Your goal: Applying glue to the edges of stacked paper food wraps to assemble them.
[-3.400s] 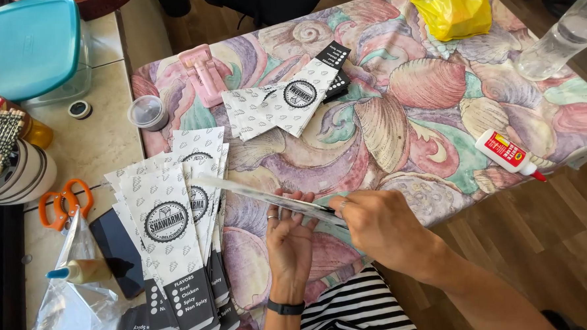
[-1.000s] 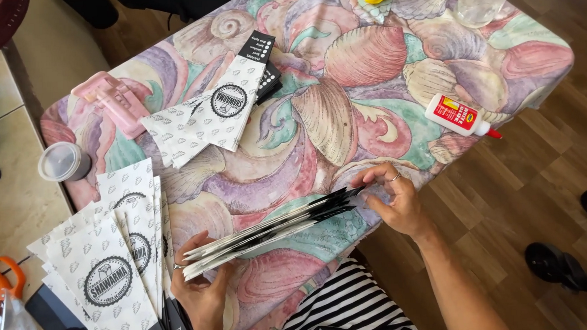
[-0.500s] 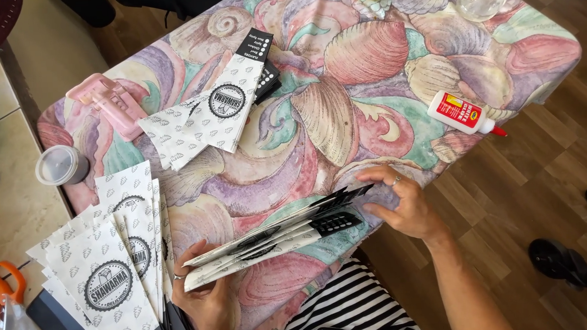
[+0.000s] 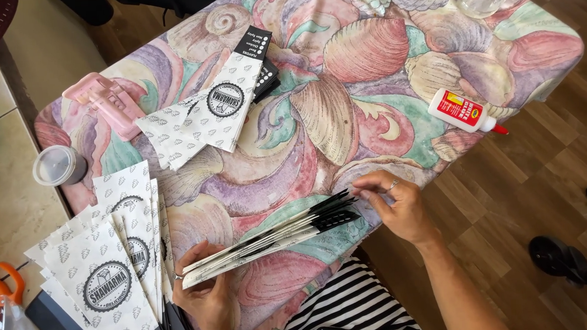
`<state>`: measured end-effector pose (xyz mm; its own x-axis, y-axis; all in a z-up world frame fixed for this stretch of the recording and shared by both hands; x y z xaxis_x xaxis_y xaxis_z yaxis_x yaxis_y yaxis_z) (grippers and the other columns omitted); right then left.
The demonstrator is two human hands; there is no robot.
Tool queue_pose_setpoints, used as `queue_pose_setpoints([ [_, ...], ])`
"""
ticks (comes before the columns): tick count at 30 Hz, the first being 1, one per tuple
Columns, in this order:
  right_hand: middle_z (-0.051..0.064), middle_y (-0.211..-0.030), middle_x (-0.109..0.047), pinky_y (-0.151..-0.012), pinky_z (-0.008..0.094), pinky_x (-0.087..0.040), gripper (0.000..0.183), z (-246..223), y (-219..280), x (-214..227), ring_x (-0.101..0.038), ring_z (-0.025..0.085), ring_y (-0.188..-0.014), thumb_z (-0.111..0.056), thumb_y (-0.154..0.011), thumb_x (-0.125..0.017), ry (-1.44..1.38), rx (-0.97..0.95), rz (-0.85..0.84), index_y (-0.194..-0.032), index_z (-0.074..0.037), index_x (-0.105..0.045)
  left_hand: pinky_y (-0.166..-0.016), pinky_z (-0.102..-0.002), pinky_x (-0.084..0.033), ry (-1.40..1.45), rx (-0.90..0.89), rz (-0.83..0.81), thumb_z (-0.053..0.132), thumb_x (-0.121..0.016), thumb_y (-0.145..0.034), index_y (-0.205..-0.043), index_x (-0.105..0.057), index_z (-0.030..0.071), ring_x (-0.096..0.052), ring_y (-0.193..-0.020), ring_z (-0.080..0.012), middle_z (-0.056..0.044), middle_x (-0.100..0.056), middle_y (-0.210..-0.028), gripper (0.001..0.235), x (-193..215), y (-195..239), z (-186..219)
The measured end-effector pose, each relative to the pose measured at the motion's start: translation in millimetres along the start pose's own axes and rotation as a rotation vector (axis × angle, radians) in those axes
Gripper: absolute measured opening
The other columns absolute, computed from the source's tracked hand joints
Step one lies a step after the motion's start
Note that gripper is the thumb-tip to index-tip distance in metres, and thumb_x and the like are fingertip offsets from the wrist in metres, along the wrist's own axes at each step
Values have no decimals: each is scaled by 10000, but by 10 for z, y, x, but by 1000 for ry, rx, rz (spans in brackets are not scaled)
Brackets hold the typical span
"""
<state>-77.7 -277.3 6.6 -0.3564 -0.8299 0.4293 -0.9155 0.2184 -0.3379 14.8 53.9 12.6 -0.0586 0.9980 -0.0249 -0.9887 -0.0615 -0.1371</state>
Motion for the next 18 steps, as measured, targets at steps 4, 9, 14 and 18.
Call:
queue_pose_setpoints([
  [4,130,-1056,-756,-943,315,-628,201,-55,27,6,-746,241,-1028,68,-879,-691,13,-5,6,-1057,-24,-697,-896,-306,-586,-26,-48,-25,-8,-776,-814,-1217,-620,-2,-706,-890,-200,-153,-725,-944,432,13,-11,-21],
  [9,108,-1004,-739,-904,284,-612,173,-87,-31,-52,-735,206,-962,39,-892,-734,57,84,44,-1054,-9,-698,-802,-289,-604,26,-21,-21,8,-777,-823,-1204,-615,1,-708,-876,-207,-162,-715,-935,414,-5,5,-12],
  [14,130,-1022,-748,-918,283,-634,208,-101,-48,-94,-749,217,-972,53,-881,-741,43,91,47,-1076,-4,-693,-783,-265,-615,7,15,3,30,-815,-788,-1199,-641,2,-725,-850,-183,-120,-722,-960,447,16,16,-67],
  [18,123,-1046,-757,-939,304,-624,165,-221,-23,-13,-747,223,-1010,69,-895,-703,22,53,71,-1035,-18,-701,-751,-269,-615,-34,-18,-1,27,-809,-790,-1182,-632,11,-728,-825,-187,-123,-719,-918,431,-7,10,3],
])
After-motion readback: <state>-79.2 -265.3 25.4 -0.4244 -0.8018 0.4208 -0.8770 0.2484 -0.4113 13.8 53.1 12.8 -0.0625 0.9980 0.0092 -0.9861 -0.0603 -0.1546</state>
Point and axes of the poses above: each hand's wrist, its own y-axis away from the middle knuckle, its own x-axis out of the back of the hand, z = x × y, the point moved 1 cm from there along -y, towards the middle knuckle
